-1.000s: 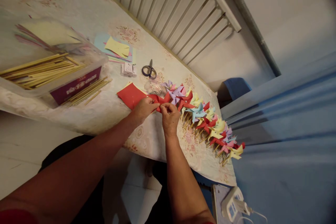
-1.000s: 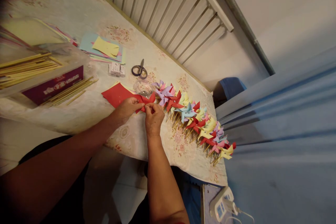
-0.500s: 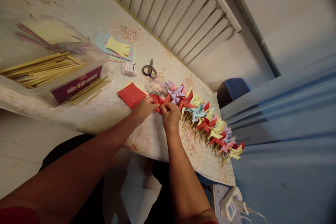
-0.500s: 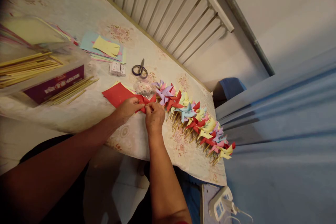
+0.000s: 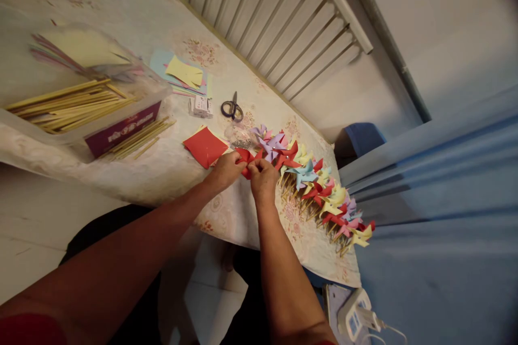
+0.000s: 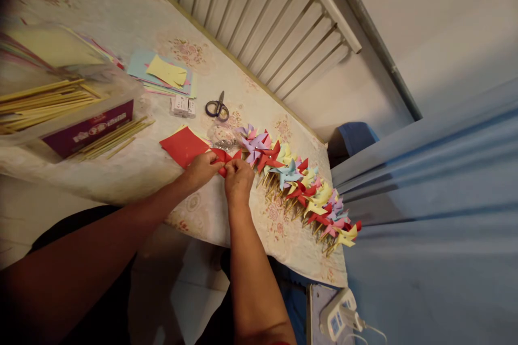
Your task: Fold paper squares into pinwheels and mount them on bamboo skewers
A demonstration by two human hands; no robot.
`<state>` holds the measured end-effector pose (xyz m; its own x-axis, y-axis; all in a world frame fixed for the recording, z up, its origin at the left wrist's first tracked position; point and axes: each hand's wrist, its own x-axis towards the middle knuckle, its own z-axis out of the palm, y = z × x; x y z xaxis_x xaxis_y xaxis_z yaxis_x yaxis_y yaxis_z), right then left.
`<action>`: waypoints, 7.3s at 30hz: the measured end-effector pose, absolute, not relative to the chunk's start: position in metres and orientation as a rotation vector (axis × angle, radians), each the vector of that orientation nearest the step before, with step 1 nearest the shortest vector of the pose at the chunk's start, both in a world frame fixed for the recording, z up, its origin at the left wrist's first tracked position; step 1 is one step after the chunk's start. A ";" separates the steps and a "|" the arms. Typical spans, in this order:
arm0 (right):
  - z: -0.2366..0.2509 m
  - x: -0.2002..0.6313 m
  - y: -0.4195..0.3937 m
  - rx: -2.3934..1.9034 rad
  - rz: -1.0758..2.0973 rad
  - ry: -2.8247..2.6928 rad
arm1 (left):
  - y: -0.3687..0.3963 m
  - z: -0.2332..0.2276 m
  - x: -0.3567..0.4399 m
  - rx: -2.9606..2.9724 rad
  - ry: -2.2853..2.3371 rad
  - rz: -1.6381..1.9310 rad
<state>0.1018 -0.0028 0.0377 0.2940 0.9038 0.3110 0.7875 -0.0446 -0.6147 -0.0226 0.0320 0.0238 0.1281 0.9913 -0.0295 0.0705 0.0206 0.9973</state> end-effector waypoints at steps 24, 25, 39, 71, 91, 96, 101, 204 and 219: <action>0.023 0.107 -0.002 -1.771 0.394 -1.049 | 0.033 0.026 -0.023 1.392 1.239 0.958; 0.023 0.109 -0.002 -1.739 0.449 -1.026 | 0.032 0.026 -0.023 1.388 1.229 0.955; 0.019 0.106 -0.009 -1.509 0.854 -0.832 | 0.032 0.019 -0.022 1.394 1.115 0.999; 0.008 0.119 -0.009 -1.545 0.998 -0.783 | 0.034 0.009 -0.025 1.188 0.879 0.871; 0.024 0.109 -0.022 -1.423 1.102 -0.793 | 0.034 0.004 -0.024 1.061 0.889 0.836; 0.020 0.128 -0.036 -1.498 0.852 -0.786 | 0.036 0.005 -0.027 1.047 0.911 0.882; -0.014 0.152 -0.061 -1.788 0.472 -0.987 | 0.041 0.008 -0.030 0.853 0.854 0.975; 0.003 0.165 -0.091 -1.620 0.212 -1.106 | 0.027 -0.003 0.004 0.694 0.602 0.660; 0.000 0.201 -0.076 -1.093 1.218 -0.420 | 0.021 -0.013 0.023 0.634 0.588 0.693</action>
<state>0.2013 -0.0764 -0.0001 0.3493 0.8958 -0.2748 -0.5361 -0.0495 -0.8427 0.0232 0.0207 -0.0134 0.6277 0.7275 -0.2769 -0.3913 0.6024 0.6957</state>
